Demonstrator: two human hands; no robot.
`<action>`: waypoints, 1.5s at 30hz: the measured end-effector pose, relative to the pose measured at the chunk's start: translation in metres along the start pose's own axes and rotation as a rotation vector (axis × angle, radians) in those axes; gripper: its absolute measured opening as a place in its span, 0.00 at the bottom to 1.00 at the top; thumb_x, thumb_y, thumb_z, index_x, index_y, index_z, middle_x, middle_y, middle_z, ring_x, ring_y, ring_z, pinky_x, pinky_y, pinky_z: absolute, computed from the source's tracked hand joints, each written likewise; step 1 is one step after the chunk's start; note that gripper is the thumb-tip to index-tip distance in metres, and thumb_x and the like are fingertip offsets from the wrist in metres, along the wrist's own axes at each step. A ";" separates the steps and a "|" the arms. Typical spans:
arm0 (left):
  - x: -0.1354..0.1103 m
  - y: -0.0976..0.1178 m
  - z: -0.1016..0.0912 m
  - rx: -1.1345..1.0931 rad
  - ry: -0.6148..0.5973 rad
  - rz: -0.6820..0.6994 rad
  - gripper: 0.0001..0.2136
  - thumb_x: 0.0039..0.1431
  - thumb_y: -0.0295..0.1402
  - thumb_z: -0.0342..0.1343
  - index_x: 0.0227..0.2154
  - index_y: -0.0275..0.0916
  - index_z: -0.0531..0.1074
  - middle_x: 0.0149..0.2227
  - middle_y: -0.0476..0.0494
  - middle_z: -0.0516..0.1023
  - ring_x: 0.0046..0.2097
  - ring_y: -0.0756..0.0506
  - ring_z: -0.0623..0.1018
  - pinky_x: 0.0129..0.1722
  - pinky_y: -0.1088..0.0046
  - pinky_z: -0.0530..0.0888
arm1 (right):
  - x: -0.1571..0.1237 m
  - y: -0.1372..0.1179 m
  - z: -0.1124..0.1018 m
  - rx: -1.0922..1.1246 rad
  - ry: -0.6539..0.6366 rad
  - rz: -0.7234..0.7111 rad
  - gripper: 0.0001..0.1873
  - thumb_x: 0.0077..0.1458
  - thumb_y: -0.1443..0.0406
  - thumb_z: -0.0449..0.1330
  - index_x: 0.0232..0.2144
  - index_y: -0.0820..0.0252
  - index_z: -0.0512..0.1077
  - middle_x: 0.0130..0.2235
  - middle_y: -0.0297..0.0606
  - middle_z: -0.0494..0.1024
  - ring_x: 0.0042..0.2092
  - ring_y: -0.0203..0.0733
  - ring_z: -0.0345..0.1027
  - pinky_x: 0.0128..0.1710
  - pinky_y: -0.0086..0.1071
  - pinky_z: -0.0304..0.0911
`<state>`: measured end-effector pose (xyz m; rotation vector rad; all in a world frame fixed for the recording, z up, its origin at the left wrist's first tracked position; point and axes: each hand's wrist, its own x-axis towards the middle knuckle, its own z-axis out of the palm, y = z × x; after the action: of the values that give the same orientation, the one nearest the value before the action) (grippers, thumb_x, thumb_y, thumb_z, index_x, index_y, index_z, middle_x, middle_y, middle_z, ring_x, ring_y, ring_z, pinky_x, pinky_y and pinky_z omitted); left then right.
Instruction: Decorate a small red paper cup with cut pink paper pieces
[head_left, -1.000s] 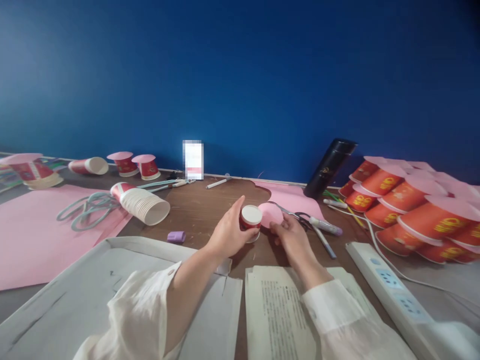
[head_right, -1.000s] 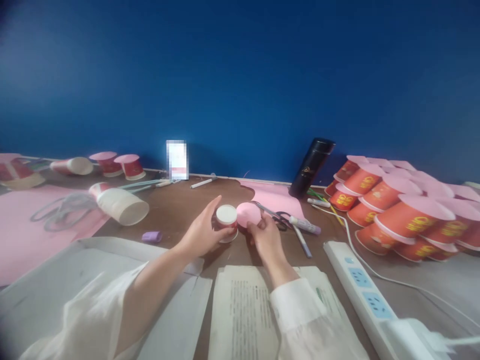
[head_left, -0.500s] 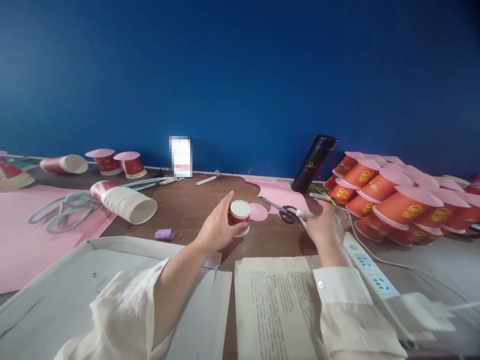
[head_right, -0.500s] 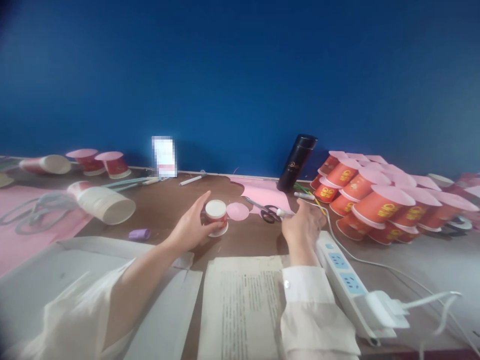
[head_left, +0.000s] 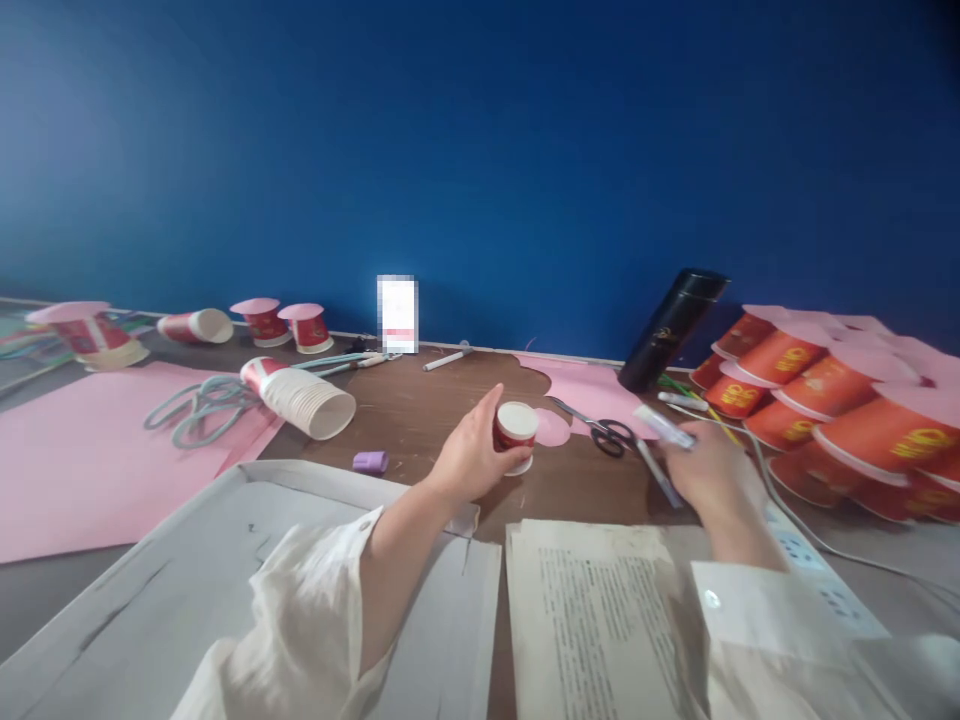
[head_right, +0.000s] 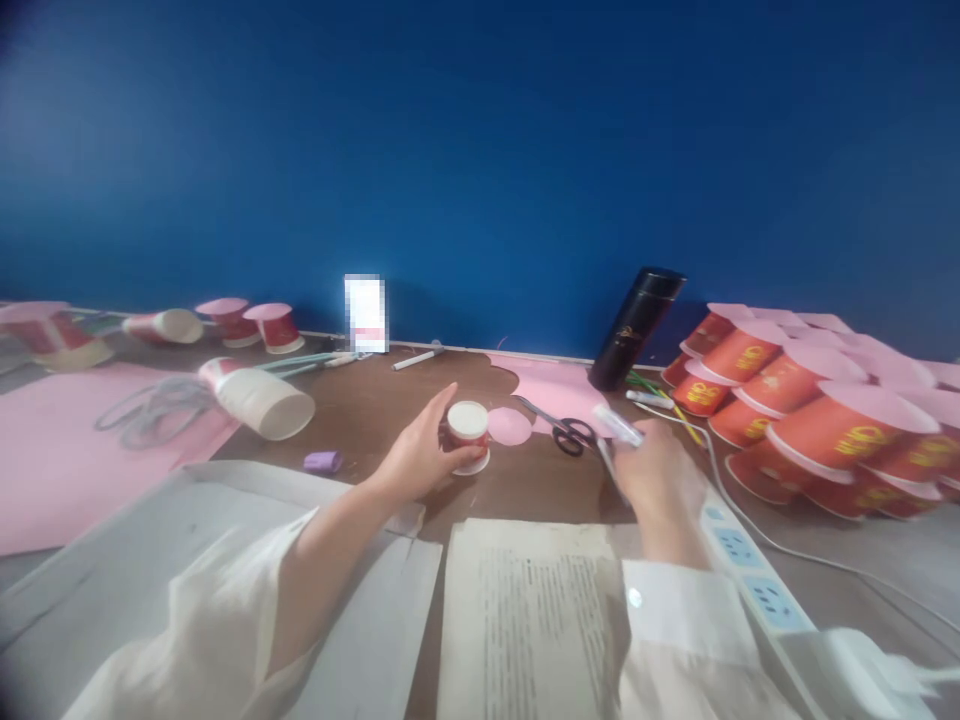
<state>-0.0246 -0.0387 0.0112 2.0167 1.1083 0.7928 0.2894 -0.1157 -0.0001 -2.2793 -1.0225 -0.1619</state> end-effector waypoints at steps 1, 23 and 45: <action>0.000 0.000 0.000 -0.001 -0.005 -0.002 0.44 0.53 0.44 0.65 0.70 0.40 0.51 0.69 0.37 0.62 0.66 0.35 0.67 0.64 0.57 0.65 | -0.003 -0.008 -0.006 0.013 0.010 0.014 0.21 0.48 0.52 0.64 0.41 0.55 0.79 0.37 0.51 0.81 0.40 0.62 0.74 0.41 0.52 0.65; 0.005 -0.006 0.005 -0.029 -0.005 0.054 0.28 0.48 0.41 0.67 0.53 0.40 0.70 0.53 0.37 0.77 0.54 0.35 0.76 0.52 0.58 0.74 | -0.070 -0.097 0.016 0.982 0.006 -0.241 0.18 0.57 0.51 0.64 0.37 0.59 0.72 0.28 0.33 0.78 0.25 0.38 0.72 0.29 0.35 0.71; 0.006 -0.004 0.005 0.050 0.007 0.034 0.22 0.49 0.44 0.66 0.44 0.39 0.70 0.47 0.39 0.77 0.48 0.36 0.76 0.48 0.60 0.73 | -0.072 -0.110 0.043 0.683 0.379 -0.537 0.18 0.62 0.55 0.58 0.47 0.62 0.69 0.41 0.50 0.78 0.39 0.52 0.76 0.41 0.47 0.71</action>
<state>-0.0202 -0.0330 0.0060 2.0802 1.1105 0.7973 0.1555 -0.0809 -0.0053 -1.2763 -1.2230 -0.3816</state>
